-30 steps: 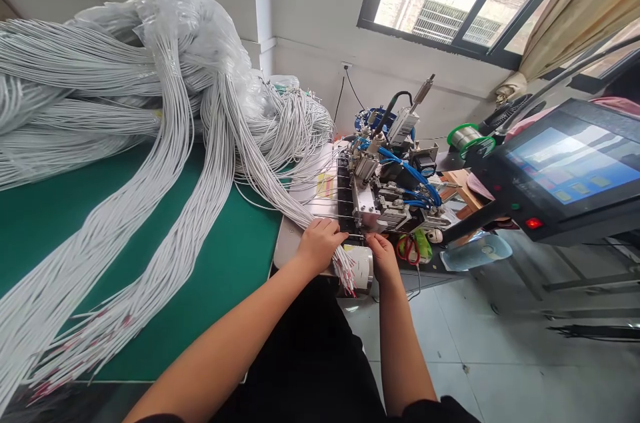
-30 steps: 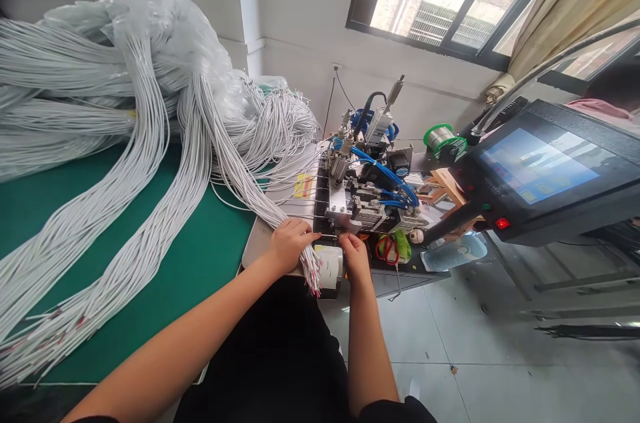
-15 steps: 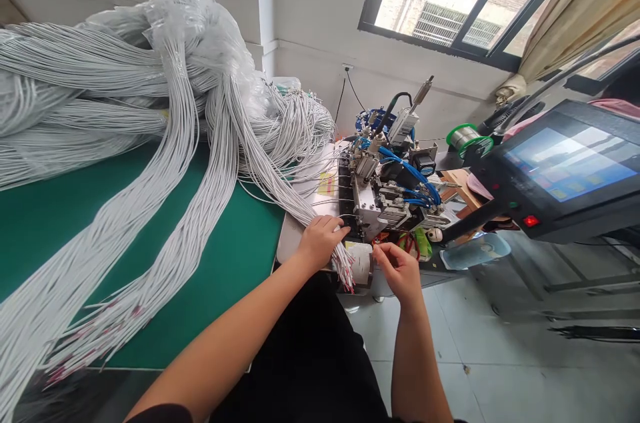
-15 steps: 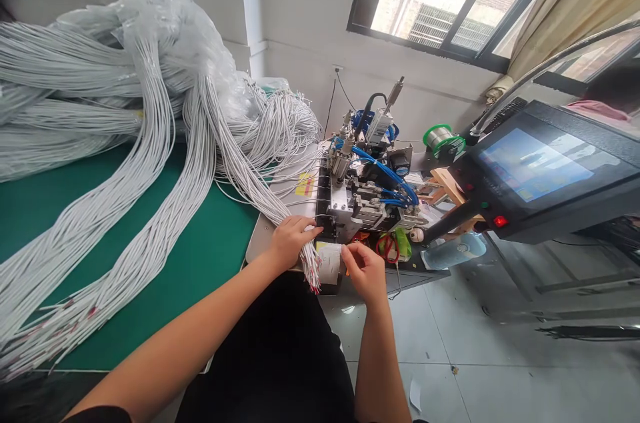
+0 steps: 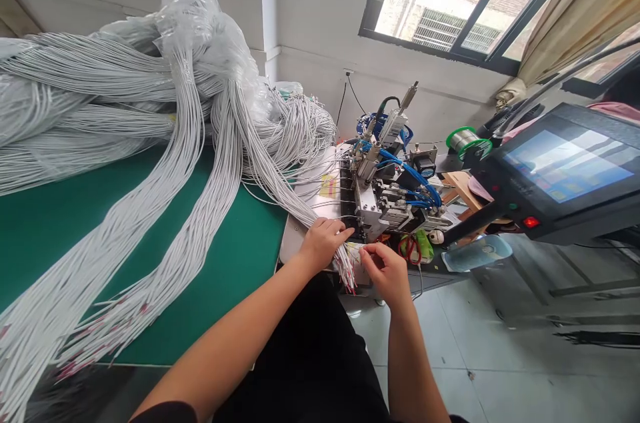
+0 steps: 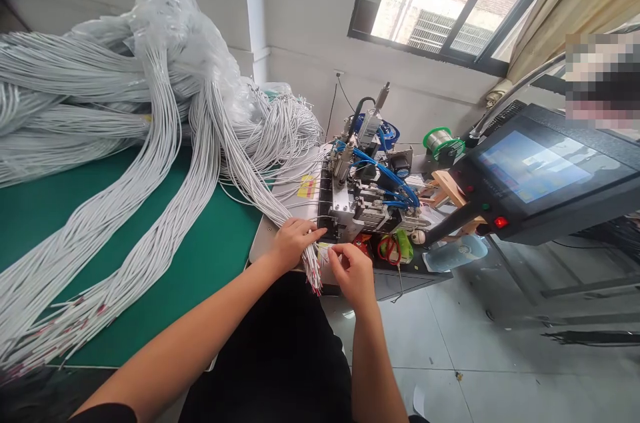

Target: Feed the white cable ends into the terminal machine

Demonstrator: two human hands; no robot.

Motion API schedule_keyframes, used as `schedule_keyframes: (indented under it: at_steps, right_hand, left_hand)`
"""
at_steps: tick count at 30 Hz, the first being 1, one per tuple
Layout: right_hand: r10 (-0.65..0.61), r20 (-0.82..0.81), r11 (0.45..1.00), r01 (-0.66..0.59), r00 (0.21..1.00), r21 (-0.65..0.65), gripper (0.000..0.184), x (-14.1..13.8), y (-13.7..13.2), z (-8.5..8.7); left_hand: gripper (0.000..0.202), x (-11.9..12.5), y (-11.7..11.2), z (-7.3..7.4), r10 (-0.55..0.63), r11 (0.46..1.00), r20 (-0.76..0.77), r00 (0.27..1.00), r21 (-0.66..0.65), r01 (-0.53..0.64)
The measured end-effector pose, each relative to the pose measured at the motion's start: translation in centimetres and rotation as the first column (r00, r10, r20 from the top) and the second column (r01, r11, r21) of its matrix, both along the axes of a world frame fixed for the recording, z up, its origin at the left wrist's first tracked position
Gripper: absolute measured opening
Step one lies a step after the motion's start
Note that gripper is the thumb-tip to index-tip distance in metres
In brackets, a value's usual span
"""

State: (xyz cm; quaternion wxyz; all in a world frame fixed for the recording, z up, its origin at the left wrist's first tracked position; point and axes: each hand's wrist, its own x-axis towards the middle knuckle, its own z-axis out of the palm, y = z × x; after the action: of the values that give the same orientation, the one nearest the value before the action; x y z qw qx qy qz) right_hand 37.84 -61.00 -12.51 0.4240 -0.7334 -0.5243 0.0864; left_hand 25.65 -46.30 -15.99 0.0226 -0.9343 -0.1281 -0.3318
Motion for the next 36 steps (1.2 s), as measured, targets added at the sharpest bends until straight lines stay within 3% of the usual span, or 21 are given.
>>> schedule_keyframes:
  at_steps: [5, 12, 23, 28, 36]
  right_hand:
    - [-0.127, -0.107, 0.990, 0.133, 0.986, 0.055, 0.028, 1.2, 0.7, -0.6]
    - [-0.147, -0.267, 0.984, 0.167, 0.952, 0.056, 0.032, 2.3, 1.0, -0.5]
    - [-0.216, -0.225, 0.964, 0.245, 0.950, 0.107, 0.031, 2.8, 1.1, -1.4]
    - [-0.198, -0.225, 0.960, 0.235, 0.954, 0.153, 0.029, 3.1, 1.2, -1.8]
    - [-0.080, -0.389, 0.969, 0.163, 0.918, 0.184, 0.028, 3.5, 2.1, -2.4]
  left_hand:
    - [0.030, 0.0, 0.2, -0.2, -0.029, 0.999, 0.021, 0.999, 0.042, 0.028]
    - [0.029, -0.2, 0.0, 0.8, -0.109, 0.992, 0.023, 0.994, 0.070, 0.107]
    - [0.019, 0.2, -0.7, 0.9, 0.052, 0.998, 0.186, 0.981, 0.008, -0.054]
    - [0.018, 0.2, -0.5, 0.8, -0.010, 0.999, 0.138, 0.990, 0.051, 0.003]
    - [0.015, 0.2, -0.2, 0.3, -0.069, 0.997, 0.081, 0.994, 0.049, 0.065]
